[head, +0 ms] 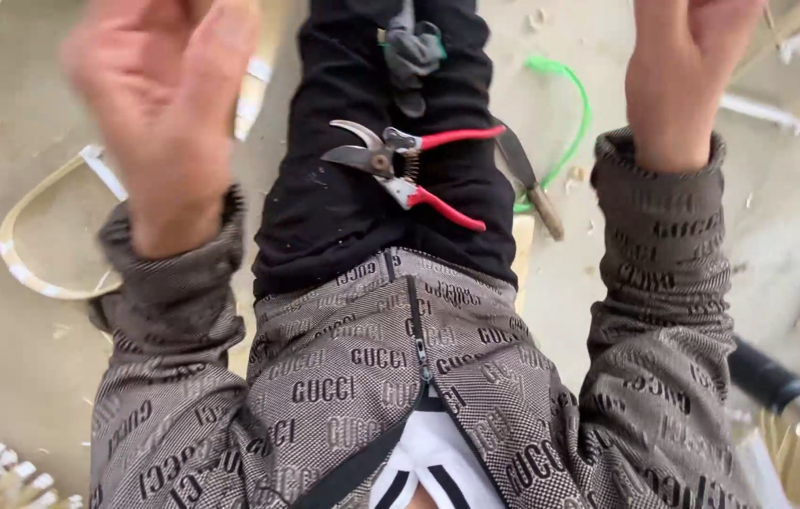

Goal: The recorder is assembling wooden frames by attaching thin bamboo strips to a pre-formed support structure using ties and tools.

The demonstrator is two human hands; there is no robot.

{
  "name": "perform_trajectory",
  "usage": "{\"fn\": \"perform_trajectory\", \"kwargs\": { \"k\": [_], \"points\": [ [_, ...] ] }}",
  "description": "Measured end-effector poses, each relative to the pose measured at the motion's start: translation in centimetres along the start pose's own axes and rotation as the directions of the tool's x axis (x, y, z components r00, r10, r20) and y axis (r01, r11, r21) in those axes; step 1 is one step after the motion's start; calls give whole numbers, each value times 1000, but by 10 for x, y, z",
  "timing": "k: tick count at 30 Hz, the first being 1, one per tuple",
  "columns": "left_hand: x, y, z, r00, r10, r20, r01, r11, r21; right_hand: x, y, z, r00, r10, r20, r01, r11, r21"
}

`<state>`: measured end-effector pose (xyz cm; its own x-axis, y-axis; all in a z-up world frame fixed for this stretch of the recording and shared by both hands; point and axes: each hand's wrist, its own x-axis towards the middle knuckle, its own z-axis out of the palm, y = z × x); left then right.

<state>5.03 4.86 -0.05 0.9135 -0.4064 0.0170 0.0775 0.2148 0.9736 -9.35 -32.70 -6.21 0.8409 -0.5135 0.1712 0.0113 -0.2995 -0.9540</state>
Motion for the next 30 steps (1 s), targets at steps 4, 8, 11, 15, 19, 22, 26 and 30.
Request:
{"fn": "perform_trajectory", "kwargs": {
  "k": [4, 8, 11, 15, 19, 22, 26, 30],
  "points": [
    [-1, -26, -44, 996, 79, 29, -82, 991, 105, -26, 43, -24, 976, 164, 141, -122, 956, -265],
    [1, -26, -81, 967, 169, -189, -146, 981, 128, -38, 37, 15, 904, 235, 358, -207, 972, -115],
    [-17, -14, -116, 931, 171, -321, -147, 984, 97, -16, 4, 61, 869, 144, 474, -49, 977, -206],
    [-63, -16, -165, 849, 213, -483, -167, 976, 138, 16, -22, 175, 717, -132, 684, 328, 930, -165],
    [-90, -1, -160, 766, 370, -526, -216, 919, 331, 32, 1, 302, 407, -394, 824, 647, 761, 44],
    [-105, 1, -153, 713, 377, -592, -214, 920, 328, 26, 41, 390, 283, -404, 870, 726, 683, 81],
    [-104, -7, -148, 688, 306, -658, -196, 951, 237, 13, 92, 466, 255, -313, 915, 797, 604, -15],
    [-101, -10, -142, 720, 276, -636, -222, 961, 165, 2, 105, 474, 245, -554, 796, 932, 362, -35]
  ]
}}
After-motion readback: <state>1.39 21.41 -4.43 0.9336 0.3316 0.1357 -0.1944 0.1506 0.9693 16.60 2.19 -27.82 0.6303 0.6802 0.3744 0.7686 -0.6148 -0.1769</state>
